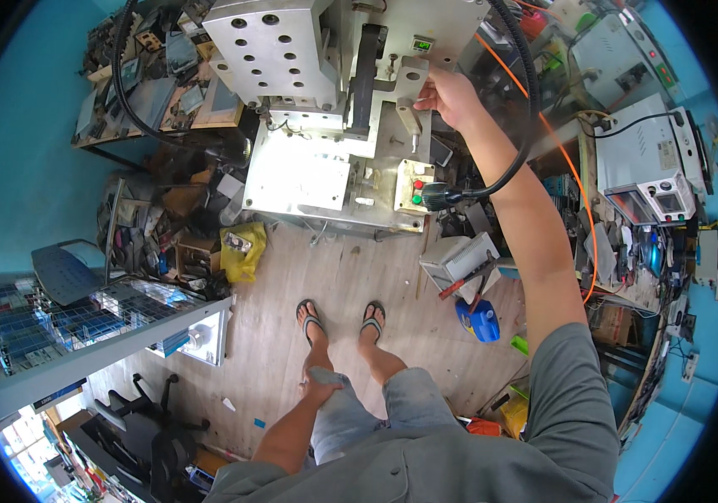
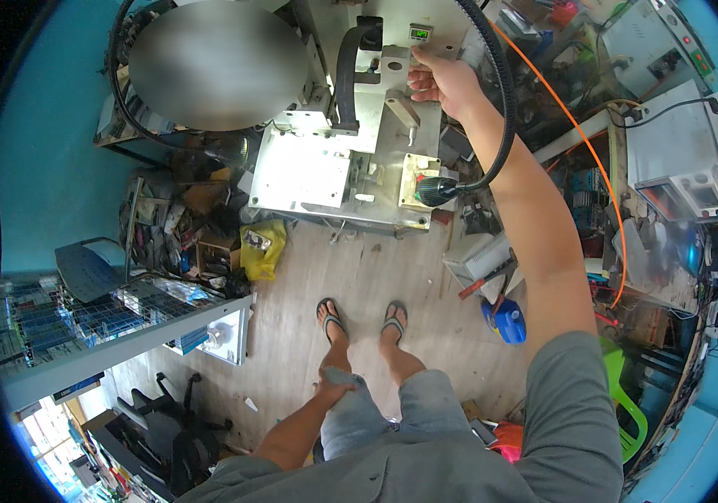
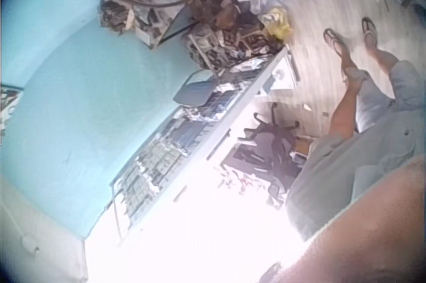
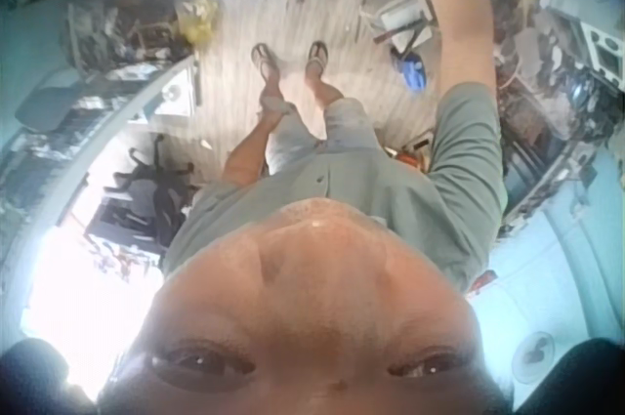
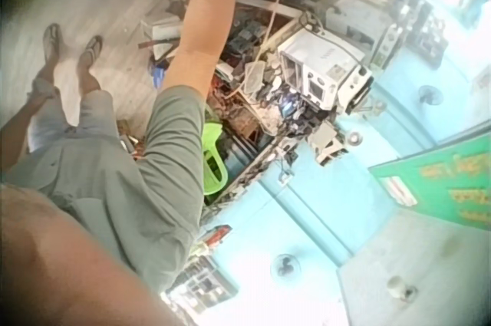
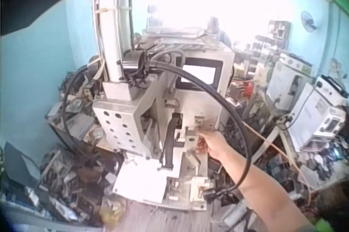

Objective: The person places a small electronic component onto a machine, operates the machine, and then removes the component. They repeat this process with another component, inspecting each one under a microscope afterward.

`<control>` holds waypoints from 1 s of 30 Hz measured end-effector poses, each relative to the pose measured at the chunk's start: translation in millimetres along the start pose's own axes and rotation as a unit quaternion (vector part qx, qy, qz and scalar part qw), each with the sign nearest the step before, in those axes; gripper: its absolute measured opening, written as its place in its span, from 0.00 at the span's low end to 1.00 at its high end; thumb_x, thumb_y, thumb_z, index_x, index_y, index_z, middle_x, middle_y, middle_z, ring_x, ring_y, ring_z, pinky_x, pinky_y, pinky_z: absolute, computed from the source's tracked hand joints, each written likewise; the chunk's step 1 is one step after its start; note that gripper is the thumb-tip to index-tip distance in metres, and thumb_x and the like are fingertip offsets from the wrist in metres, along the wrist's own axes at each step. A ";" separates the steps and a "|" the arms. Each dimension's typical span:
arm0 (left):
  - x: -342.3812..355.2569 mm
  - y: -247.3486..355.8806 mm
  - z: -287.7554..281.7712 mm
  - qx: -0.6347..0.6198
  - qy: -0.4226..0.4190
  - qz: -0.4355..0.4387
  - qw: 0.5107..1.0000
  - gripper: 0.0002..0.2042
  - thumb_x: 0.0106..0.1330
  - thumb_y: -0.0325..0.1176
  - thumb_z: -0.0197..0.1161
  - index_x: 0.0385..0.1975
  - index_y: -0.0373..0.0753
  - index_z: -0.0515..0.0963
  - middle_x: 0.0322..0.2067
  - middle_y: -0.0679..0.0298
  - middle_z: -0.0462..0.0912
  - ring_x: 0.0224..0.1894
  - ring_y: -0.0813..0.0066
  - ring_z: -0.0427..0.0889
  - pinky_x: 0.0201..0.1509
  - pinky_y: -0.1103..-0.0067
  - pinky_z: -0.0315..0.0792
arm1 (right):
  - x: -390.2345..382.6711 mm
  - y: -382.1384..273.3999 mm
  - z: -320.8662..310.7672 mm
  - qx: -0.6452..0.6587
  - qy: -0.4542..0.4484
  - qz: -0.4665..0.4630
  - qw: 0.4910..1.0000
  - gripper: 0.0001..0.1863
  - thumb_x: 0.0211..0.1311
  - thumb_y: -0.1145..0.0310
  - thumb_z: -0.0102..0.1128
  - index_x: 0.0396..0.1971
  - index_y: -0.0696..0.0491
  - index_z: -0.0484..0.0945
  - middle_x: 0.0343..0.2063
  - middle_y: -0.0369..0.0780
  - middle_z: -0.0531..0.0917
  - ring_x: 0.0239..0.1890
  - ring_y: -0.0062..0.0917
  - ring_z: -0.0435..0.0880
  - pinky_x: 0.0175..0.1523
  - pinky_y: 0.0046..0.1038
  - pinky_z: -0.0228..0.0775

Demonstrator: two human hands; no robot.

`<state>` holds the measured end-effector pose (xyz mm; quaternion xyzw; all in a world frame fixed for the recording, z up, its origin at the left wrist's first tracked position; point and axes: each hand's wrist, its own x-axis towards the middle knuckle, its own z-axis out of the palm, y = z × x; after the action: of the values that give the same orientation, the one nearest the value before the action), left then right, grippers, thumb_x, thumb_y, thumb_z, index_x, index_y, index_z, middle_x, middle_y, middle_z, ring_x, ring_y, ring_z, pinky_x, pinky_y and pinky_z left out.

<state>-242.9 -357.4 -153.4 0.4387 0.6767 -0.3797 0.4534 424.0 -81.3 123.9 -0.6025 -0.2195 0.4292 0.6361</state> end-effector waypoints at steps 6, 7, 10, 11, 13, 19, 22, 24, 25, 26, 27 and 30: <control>-12.4 9.3 -5.5 0.007 -0.012 -0.003 1.000 0.78 0.40 0.56 0.87 0.84 0.53 0.26 0.80 0.36 0.46 0.79 0.33 0.57 0.75 0.49 0.69 | 4.8 7.6 -6.1 0.010 -0.007 -0.005 1.000 0.26 0.65 0.47 0.77 0.39 0.60 0.85 0.32 0.41 0.87 0.31 0.27 0.88 0.35 0.33 0.87; -12.5 7.3 -6.3 0.012 -0.007 -0.004 1.000 0.78 0.40 0.57 0.86 0.84 0.53 0.28 0.80 0.37 0.46 0.79 0.34 0.58 0.76 0.49 0.68 | 3.8 6.3 -10.1 0.006 -0.011 -0.004 1.000 0.26 0.65 0.48 0.76 0.39 0.60 0.85 0.32 0.41 0.87 0.31 0.27 0.88 0.36 0.33 0.87; -9.8 5.7 -5.4 0.017 0.000 -0.009 1.000 0.76 0.40 0.59 0.85 0.84 0.55 0.30 0.80 0.39 0.48 0.79 0.34 0.59 0.78 0.50 0.65 | 8.3 6.4 -17.3 0.008 -0.016 -0.004 1.000 0.23 0.68 0.51 0.74 0.41 0.59 0.84 0.33 0.40 0.87 0.32 0.27 0.88 0.37 0.33 0.87; -17.7 10.4 -8.2 0.012 -0.001 -0.014 1.000 0.76 0.41 0.59 0.85 0.84 0.55 0.31 0.80 0.39 0.48 0.79 0.34 0.60 0.78 0.49 0.65 | 8.3 6.5 -14.5 0.001 -0.015 -0.014 1.000 0.21 0.70 0.53 0.73 0.41 0.59 0.85 0.33 0.40 0.87 0.33 0.27 0.88 0.37 0.33 0.87; -22.5 13.7 -10.1 0.017 0.001 -0.020 1.000 0.75 0.42 0.59 0.85 0.84 0.56 0.31 0.80 0.39 0.48 0.78 0.33 0.60 0.78 0.49 0.65 | 5.3 3.7 -12.3 -0.014 -0.011 -0.023 1.000 0.19 0.72 0.56 0.71 0.42 0.60 0.85 0.33 0.40 0.87 0.33 0.27 0.88 0.37 0.33 0.87; -22.9 11.8 -10.8 0.037 0.009 -0.014 0.999 0.74 0.43 0.60 0.84 0.84 0.56 0.32 0.80 0.39 0.49 0.79 0.34 0.61 0.78 0.49 0.65 | 10.4 7.7 -20.5 -0.013 -0.008 -0.036 0.999 0.15 0.74 0.62 0.67 0.42 0.61 0.85 0.34 0.40 0.87 0.34 0.26 0.87 0.37 0.31 0.88; -22.0 7.8 -9.6 0.032 0.009 -0.013 0.999 0.74 0.42 0.60 0.84 0.84 0.55 0.32 0.80 0.39 0.49 0.79 0.34 0.60 0.78 0.50 0.65 | 11.8 8.2 -19.1 -0.015 0.002 -0.027 1.000 0.14 0.74 0.63 0.66 0.43 0.61 0.85 0.34 0.40 0.87 0.34 0.26 0.87 0.38 0.32 0.87; -22.1 6.4 -10.9 0.033 0.010 -0.014 0.999 0.74 0.42 0.60 0.84 0.84 0.54 0.33 0.80 0.39 0.50 0.79 0.34 0.61 0.78 0.50 0.65 | 11.9 11.5 -23.0 -0.018 0.003 -0.030 0.999 0.16 0.74 0.60 0.65 0.44 0.60 0.85 0.35 0.40 0.87 0.35 0.25 0.86 0.39 0.30 0.86; -23.2 6.6 -11.7 0.031 0.008 -0.017 0.999 0.74 0.42 0.60 0.84 0.84 0.54 0.33 0.80 0.39 0.50 0.79 0.34 0.61 0.78 0.50 0.65 | 9.7 11.1 -21.9 -0.019 0.006 -0.030 0.999 0.16 0.75 0.59 0.65 0.44 0.60 0.85 0.35 0.40 0.87 0.35 0.25 0.86 0.39 0.28 0.85; -24.9 7.3 -13.2 0.030 0.006 -0.019 0.999 0.74 0.42 0.60 0.84 0.84 0.54 0.33 0.80 0.38 0.50 0.79 0.35 0.61 0.78 0.50 0.65 | 6.8 10.8 -21.7 -0.020 0.010 -0.030 0.999 0.17 0.75 0.59 0.65 0.45 0.60 0.85 0.35 0.40 0.87 0.35 0.25 0.86 0.39 0.27 0.84; -26.1 7.8 -14.9 0.030 0.004 -0.020 0.999 0.74 0.42 0.60 0.84 0.84 0.54 0.33 0.79 0.38 0.50 0.79 0.35 0.61 0.78 0.50 0.66 | 2.8 10.2 -22.6 -0.028 0.020 -0.029 0.999 0.18 0.75 0.58 0.66 0.45 0.60 0.85 0.36 0.40 0.88 0.34 0.24 0.86 0.38 0.26 0.83; -26.9 8.2 -18.1 0.032 0.005 -0.021 0.999 0.74 0.42 0.60 0.83 0.84 0.54 0.34 0.79 0.38 0.51 0.78 0.36 0.62 0.77 0.51 0.67 | -22.0 6.4 -24.5 -0.068 0.048 -0.026 0.996 0.21 0.74 0.54 0.67 0.47 0.61 0.86 0.37 0.40 0.89 0.33 0.22 0.85 0.36 0.22 0.79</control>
<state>-234.9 -344.9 -123.4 0.4404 0.6755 -0.4089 0.4274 429.9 -113.9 118.6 -0.6584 -0.2334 0.3674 0.6141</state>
